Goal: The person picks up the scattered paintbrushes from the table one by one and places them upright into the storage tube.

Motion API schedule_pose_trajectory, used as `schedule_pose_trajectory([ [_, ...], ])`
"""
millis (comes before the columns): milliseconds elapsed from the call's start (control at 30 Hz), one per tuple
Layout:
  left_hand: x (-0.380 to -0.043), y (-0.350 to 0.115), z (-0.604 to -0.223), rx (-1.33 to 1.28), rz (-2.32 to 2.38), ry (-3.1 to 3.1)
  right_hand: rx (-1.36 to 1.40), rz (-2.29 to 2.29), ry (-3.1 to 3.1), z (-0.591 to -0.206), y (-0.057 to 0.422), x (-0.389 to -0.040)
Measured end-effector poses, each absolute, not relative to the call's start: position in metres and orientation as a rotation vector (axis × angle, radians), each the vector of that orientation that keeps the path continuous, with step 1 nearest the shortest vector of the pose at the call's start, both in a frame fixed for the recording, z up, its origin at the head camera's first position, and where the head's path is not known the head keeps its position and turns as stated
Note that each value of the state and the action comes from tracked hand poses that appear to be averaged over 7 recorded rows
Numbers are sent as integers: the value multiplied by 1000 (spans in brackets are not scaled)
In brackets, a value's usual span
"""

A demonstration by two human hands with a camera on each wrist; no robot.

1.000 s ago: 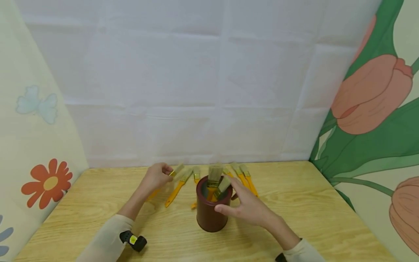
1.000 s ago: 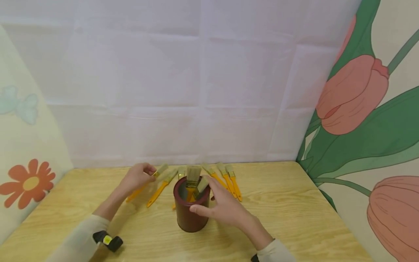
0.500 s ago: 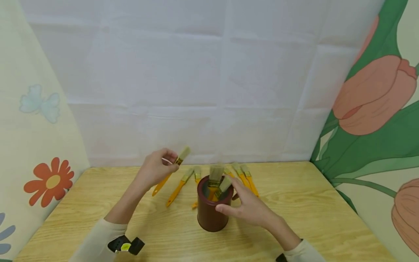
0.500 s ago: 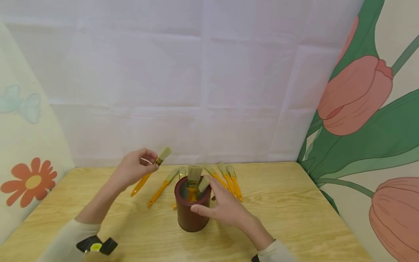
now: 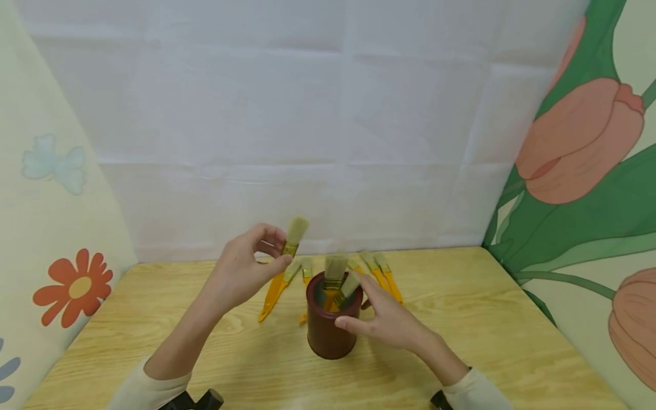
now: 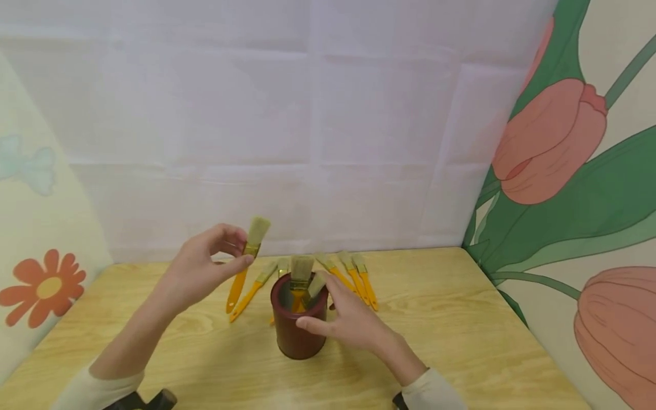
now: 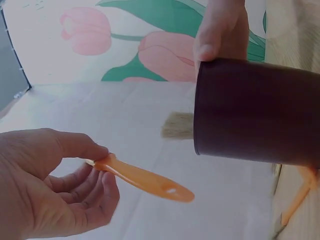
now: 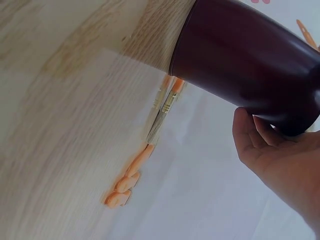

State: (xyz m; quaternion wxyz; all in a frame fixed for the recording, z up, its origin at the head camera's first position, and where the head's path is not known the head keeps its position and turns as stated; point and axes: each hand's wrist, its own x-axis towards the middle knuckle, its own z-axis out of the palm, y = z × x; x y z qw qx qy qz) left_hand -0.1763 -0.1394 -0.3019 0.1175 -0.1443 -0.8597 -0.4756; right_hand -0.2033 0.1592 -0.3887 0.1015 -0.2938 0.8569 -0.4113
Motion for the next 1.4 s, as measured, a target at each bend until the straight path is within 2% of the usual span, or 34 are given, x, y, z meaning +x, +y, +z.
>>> schedule_pose_trajectory([
  [733,-153,-98,-311,-571,-1646,-2104,-901,-1264,2478,-390,157,-204],
  [1400,-156,-92,-318,-583,-1688,-2057,-867,-1257,2489,-391,155,-202],
])
